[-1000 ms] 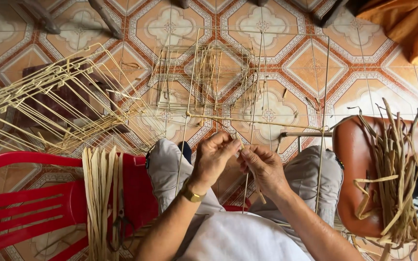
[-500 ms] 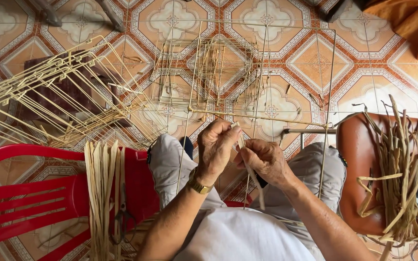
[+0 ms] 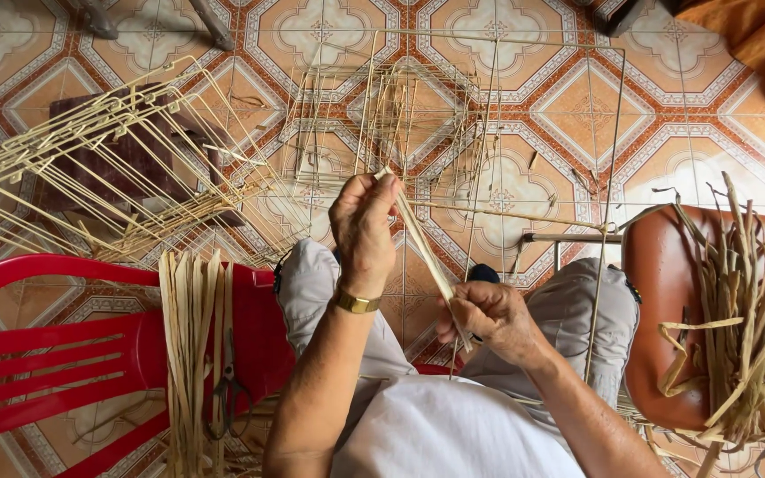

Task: The person sits on the floor weaving thin bamboo strips around a wire frame, bending and threading the strips by hand to attach them to the frame. They occasionally use scissors to trim the strips and continue weaving new strips into the structure.

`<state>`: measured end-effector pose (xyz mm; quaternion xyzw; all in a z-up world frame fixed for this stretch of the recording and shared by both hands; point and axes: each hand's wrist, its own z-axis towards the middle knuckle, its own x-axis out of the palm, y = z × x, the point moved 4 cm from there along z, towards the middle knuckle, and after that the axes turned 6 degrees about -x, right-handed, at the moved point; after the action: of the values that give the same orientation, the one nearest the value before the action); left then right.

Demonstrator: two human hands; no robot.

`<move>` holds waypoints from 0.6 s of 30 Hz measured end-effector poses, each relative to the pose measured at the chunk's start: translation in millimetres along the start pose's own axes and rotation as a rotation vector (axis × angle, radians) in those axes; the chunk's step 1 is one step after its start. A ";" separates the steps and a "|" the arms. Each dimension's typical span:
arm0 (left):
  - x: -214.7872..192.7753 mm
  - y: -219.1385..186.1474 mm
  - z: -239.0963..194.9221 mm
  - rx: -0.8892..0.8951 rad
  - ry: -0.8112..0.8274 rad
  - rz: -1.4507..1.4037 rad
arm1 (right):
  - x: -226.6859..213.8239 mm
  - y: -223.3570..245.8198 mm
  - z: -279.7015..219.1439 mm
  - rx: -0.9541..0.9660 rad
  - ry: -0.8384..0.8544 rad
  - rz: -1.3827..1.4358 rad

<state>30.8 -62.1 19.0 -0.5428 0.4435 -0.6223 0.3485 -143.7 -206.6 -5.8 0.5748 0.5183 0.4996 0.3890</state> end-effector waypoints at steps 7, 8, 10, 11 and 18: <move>-22.3 6.1 22.2 -0.093 -0.128 -0.182 | -2.4 -39.3 -26.3 -0.050 0.074 0.079; -27.6 -2.0 27.3 -0.124 -0.199 -0.183 | -2.8 -48.4 -33.3 -0.048 0.131 0.077; -67.7 -36.5 51.8 -0.025 -0.245 -0.183 | -12.5 -86.3 -52.5 -0.023 -0.065 0.050; -90.5 -56.6 63.8 0.079 -0.296 -0.178 | -20.8 -106.1 -61.2 -0.002 -0.254 0.027; -64.5 -101.3 -23.3 0.113 0.114 0.238 | 21.2 -69.9 -39.4 0.347 0.040 0.060</move>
<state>23.5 37.8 89.2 -0.4295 0.4881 -0.6305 0.4239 -197.4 -177.3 -61.9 0.6385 0.5871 0.4253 0.2584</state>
